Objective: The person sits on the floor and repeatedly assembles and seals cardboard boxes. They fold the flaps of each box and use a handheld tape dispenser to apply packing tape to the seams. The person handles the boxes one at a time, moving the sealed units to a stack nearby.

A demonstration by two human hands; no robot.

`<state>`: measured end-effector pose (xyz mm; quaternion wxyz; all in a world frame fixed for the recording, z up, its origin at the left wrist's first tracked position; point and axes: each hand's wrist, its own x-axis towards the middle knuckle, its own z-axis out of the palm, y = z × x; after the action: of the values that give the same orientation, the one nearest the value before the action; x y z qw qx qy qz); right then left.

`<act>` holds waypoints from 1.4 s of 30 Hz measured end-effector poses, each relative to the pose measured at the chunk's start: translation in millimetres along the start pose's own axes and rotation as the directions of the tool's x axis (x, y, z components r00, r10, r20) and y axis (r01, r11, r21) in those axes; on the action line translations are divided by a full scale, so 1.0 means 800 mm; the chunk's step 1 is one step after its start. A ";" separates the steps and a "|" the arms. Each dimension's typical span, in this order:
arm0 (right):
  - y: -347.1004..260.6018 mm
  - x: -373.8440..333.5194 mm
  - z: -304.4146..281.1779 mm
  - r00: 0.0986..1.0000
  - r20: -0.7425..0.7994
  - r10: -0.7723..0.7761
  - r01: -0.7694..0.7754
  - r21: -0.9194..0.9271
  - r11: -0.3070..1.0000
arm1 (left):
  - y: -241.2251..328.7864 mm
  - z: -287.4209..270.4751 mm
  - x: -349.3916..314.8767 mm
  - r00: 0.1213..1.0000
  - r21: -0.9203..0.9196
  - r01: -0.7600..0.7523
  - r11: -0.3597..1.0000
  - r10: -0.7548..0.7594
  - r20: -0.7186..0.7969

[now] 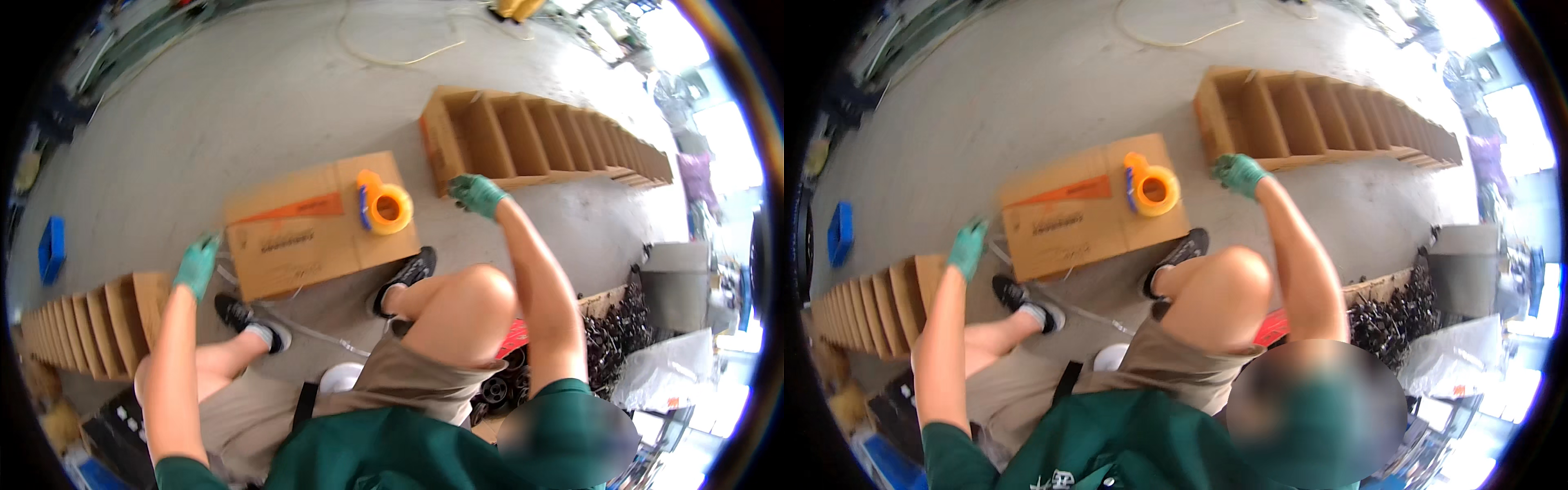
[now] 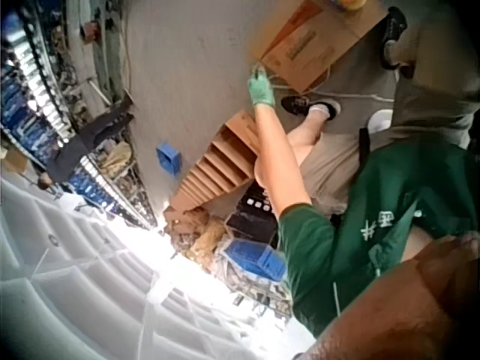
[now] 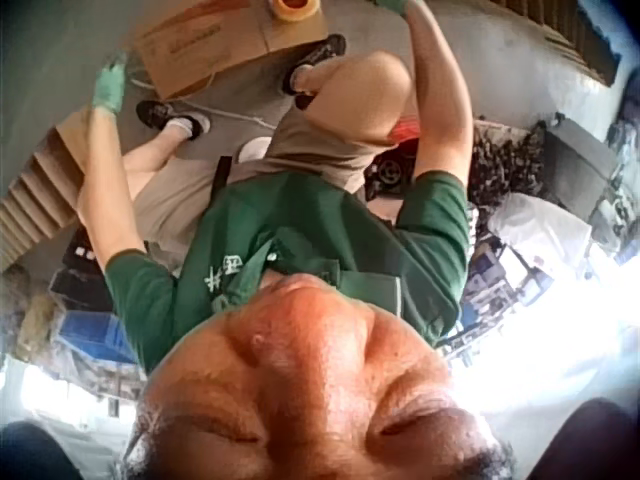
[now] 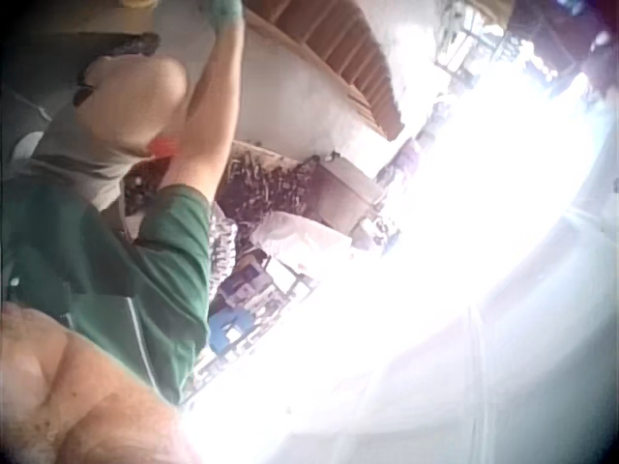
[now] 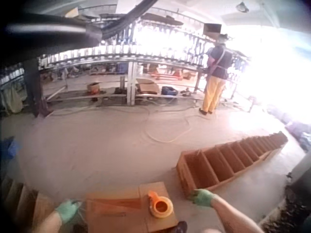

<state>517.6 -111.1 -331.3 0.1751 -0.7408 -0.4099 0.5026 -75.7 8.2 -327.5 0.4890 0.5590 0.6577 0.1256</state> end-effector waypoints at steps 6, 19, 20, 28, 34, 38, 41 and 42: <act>-0.166 -0.027 0.108 0.933 0.330 -0.145 0.340 -0.674 0.656 | -0.152 0.045 0.100 0.979 0.392 0.061 0.918 0.021 -0.203; -0.043 0.089 0.285 0.969 -0.038 -0.244 0.148 -0.703 0.696 | -0.209 0.080 0.106 0.953 -0.056 0.001 0.998 -0.018 -0.301; -0.042 0.091 0.283 0.966 -0.034 -0.255 0.156 -0.710 0.687 | -0.202 0.078 0.106 0.957 -0.112 0.009 0.994 -0.041 -0.288; -0.024 0.101 0.266 0.960 -0.122 -0.251 0.143 -0.557 0.818 | -0.116 0.046 0.097 0.975 -0.121 -0.071 0.990 0.043 -0.218; -0.040 0.092 0.273 0.930 -0.365 0.029 0.085 0.293 0.952 | -0.101 -0.102 0.086 0.863 -0.211 -0.125 0.969 0.002 -0.505; -0.050 0.087 0.317 0.828 -0.392 0.402 -0.091 0.612 0.785 | -0.094 -0.137 0.049 0.845 -0.307 -0.245 0.919 0.047 -0.533; -0.082 0.079 0.284 0.913 -0.366 -0.178 -0.072 -0.577 0.813 | -0.097 -0.134 0.036 0.823 -0.254 -0.168 0.953 -0.006 -0.567; -0.141 0.050 0.270 0.954 -0.132 -0.270 0.055 -0.808 0.587 | -0.110 -0.138 0.025 0.815 -0.243 -0.141 0.960 -0.027 -0.579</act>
<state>283.8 -44.7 -373.4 -0.0791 -0.7548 -0.6323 0.1553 -213.7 37.2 -346.1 0.3355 0.4408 0.7335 0.3938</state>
